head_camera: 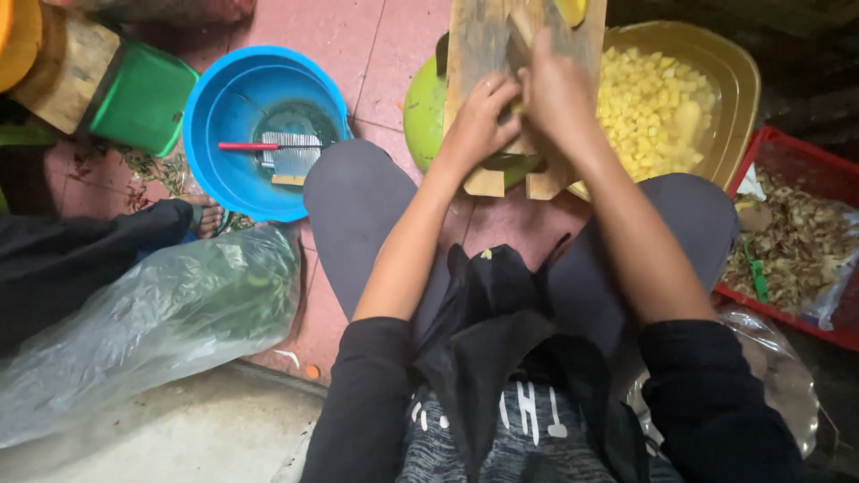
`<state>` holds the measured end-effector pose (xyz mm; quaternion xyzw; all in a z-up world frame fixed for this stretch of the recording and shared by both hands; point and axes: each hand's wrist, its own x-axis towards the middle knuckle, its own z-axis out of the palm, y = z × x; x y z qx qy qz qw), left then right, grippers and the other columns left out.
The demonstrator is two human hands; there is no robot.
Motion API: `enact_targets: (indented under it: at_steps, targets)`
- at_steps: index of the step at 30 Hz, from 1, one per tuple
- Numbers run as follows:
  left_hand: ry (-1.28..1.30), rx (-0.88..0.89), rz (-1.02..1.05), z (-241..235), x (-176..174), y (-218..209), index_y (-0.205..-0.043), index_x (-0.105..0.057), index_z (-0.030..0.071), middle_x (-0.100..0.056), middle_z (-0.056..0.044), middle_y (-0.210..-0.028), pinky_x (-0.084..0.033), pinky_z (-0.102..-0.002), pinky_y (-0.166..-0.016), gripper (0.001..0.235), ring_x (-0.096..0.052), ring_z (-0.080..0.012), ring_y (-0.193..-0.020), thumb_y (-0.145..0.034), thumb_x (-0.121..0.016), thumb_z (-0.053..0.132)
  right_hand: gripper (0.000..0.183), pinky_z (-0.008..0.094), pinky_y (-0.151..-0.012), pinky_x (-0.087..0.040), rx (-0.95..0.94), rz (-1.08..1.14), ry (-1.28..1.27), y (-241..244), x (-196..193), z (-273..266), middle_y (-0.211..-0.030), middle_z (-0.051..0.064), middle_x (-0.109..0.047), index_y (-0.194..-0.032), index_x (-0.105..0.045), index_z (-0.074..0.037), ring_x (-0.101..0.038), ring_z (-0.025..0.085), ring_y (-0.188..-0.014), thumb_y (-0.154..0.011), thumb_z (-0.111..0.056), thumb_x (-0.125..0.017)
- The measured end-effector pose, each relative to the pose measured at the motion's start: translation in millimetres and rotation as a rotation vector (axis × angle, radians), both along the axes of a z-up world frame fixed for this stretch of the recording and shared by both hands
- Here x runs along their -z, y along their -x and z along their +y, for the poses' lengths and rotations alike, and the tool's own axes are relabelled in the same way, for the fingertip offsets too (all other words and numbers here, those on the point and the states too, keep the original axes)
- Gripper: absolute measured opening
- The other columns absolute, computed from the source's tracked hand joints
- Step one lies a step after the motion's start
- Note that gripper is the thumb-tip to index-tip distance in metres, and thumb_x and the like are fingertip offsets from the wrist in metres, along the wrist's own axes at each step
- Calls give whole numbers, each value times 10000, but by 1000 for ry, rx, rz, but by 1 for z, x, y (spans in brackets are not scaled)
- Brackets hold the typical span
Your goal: Slicing potatoes using a wavy-bladed hand slicer over a wooden board.
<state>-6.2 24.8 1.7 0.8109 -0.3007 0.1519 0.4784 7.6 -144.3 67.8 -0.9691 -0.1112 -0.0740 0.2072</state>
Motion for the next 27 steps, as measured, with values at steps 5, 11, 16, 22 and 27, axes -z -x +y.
enact_targets:
  at_steps: [5, 11, 16, 22, 27]
  targets:
    - [33, -4, 103, -2, -17, 9, -1214, -612, -2, -600, -204, -1261, -511, -441, -1019, 443, -587, -401, -1197, -796, -744, 57, 405, 597, -645, -518, 23, -19, -13, 3, 13, 0, -808, 317, -675, -1292, -447, 78, -657, 531, -752, -1023, -146, -652]
    - [29, -28, 107, -59, 8, -6, -1184, -632, 12, -646, -178, -1174, -520, -434, -982, 391, -620, -381, -1106, -835, -784, 101, 468, 564, -698, -547, 225, 121, -141, 7, 11, -56, -885, 329, -683, -1335, -482, 35, -684, 505, -801, -964, -180, -669]
    - [31, -34, 18, -172, 36, -29, -1159, -648, 33, -663, -175, -1168, -519, -438, -1019, 377, -628, -374, -1127, -812, -761, 127, 419, 581, -795, -524, 524, 74, -63, 26, 1, -171, -981, 344, -690, -1301, -535, -8, -675, 523, -896, -951, -162, -706]
    - [60, -201, -101, -185, -21, -78, -1223, -635, 51, -654, -161, -1232, -496, -455, -1067, 460, -617, -366, -1192, -826, -799, 218, 300, 479, -873, -585, 411, -414, -417, 85, -70, -226, -1170, 273, -717, -1298, -461, 33, -741, 436, -1048, -1078, -45, -649]
    - [-304, -436, -127, -113, 16, -141, -1461, -318, -25, -497, -283, -1403, -364, -528, -1106, 1180, -432, -480, -1300, -552, -927, 418, 260, 441, -810, -550, 462, -340, -464, 96, -58, -258, -1107, 235, -728, -1244, -487, 15, -759, 377, -997, -1091, -51, -686]
